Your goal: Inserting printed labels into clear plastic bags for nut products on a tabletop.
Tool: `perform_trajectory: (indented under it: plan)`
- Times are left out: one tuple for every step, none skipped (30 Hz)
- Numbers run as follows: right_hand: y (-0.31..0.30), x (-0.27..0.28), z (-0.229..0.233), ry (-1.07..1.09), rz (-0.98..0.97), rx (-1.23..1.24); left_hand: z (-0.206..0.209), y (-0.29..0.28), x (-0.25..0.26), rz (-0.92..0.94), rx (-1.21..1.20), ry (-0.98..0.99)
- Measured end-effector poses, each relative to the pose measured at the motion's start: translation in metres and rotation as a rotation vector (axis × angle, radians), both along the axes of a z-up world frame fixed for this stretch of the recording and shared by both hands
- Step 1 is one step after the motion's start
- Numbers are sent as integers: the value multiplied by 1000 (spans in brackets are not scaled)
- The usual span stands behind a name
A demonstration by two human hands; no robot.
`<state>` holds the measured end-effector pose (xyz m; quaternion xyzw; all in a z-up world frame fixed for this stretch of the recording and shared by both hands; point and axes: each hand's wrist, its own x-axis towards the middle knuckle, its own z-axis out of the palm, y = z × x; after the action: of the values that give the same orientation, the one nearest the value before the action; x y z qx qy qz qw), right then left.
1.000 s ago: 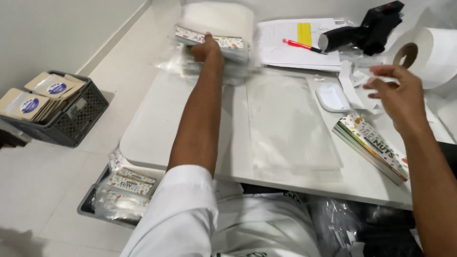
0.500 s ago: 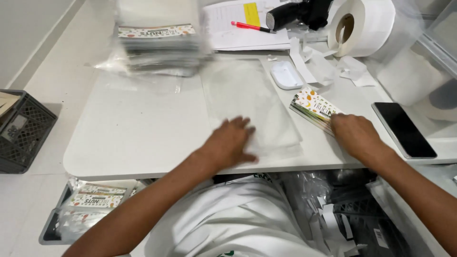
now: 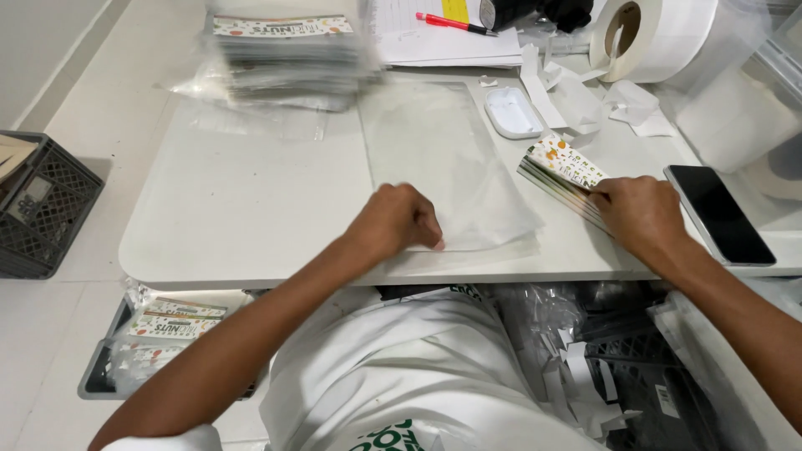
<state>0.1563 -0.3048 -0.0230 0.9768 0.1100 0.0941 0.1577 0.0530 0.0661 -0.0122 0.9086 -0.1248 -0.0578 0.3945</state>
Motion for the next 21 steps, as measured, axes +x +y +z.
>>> perform_trajectory:
  plan:
    - [3,-2,11,93,-31,94,8,2,1,61,-89,127]
    - [6,-4,23,186,-63,188,17,5,2,122,-179,253]
    - [7,-6,31,188,-62,186,16,5,2,123,-181,256]
    - [8,-8,39,192,-55,311,15,6,2,126,-218,252]
    - [8,-8,48,191,-47,439,15,6,5,128,-254,244]
    - [11,-18,53,189,-47,437,17,3,4,128,-255,242]
    - [14,-28,57,59,106,537,18,0,1,154,-213,221]
    - [18,-38,62,-74,257,636,19,-3,-1,180,-171,200]
    - [23,-51,59,-70,260,635,19,-4,-2,184,-172,203]
    - [28,-63,56,-123,531,519,19,-5,-2,180,-164,197]
    - [34,-75,54,-181,798,396,21,-5,-2,175,-155,188]
    - [51,-90,56,-181,803,397,15,-5,1,180,-155,187]
    - [68,-106,59,88,982,570,9,-5,3,127,-155,127]
    - [85,-121,62,369,1149,737,4,-5,5,75,-154,66]
    - [96,-118,52,368,1155,733,-3,-5,10,80,-155,61]
    - [107,-115,42,349,1031,716,-10,-5,15,-59,-115,-55]
    - [117,-111,33,330,906,697,-16,-6,20,-198,-73,-170]
    - [124,-101,29,327,912,693,-11,-10,14,-194,-74,-175]
    - [133,-91,24,395,706,647,-6,-13,7,-267,-42,-217]
    - [141,-81,20,455,498,598,-1,-16,0,-341,-10,-259]
    - [137,-60,-1,454,505,597,-8,-20,3,-335,-8,-261]
